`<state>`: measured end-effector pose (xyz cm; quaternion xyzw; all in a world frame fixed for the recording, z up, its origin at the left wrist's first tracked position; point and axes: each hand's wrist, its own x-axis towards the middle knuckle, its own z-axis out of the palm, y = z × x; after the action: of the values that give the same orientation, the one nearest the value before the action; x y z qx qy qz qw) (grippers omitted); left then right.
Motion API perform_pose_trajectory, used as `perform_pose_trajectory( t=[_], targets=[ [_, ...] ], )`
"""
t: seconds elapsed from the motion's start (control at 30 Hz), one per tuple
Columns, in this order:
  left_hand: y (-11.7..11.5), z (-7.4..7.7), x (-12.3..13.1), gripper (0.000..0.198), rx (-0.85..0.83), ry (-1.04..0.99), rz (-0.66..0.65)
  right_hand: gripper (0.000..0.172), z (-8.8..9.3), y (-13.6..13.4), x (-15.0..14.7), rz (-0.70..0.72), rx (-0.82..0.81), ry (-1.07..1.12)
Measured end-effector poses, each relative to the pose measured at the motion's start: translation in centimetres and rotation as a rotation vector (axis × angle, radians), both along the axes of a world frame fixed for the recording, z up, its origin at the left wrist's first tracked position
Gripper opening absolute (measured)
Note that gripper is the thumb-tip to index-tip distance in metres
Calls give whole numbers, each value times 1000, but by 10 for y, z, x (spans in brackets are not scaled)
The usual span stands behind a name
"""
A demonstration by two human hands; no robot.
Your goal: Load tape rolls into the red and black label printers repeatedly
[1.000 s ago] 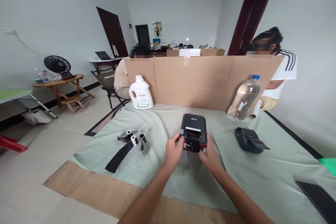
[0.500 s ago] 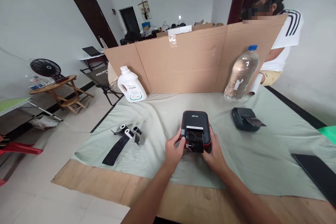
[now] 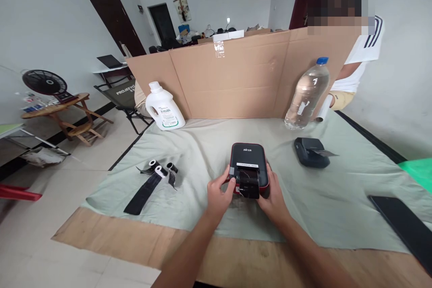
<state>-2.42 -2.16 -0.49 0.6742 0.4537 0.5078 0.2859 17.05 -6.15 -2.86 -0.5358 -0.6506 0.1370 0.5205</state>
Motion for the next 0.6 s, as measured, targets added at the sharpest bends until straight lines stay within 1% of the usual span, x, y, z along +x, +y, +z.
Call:
perform_pose_trajectory(
  t=[0.17,0.47,0.6],
  targets=[
    [-1,0,-2,46,-11,-1,-3,87,1,-1,-1,-9,3,-19],
    [-4,1,0,46,-24,-47,-4,89,-5,-2,1,-30,19,-66],
    [-4,0,0,46,-27,-33,2,89,-4,-2,0,-39,21,-87]
  ],
)
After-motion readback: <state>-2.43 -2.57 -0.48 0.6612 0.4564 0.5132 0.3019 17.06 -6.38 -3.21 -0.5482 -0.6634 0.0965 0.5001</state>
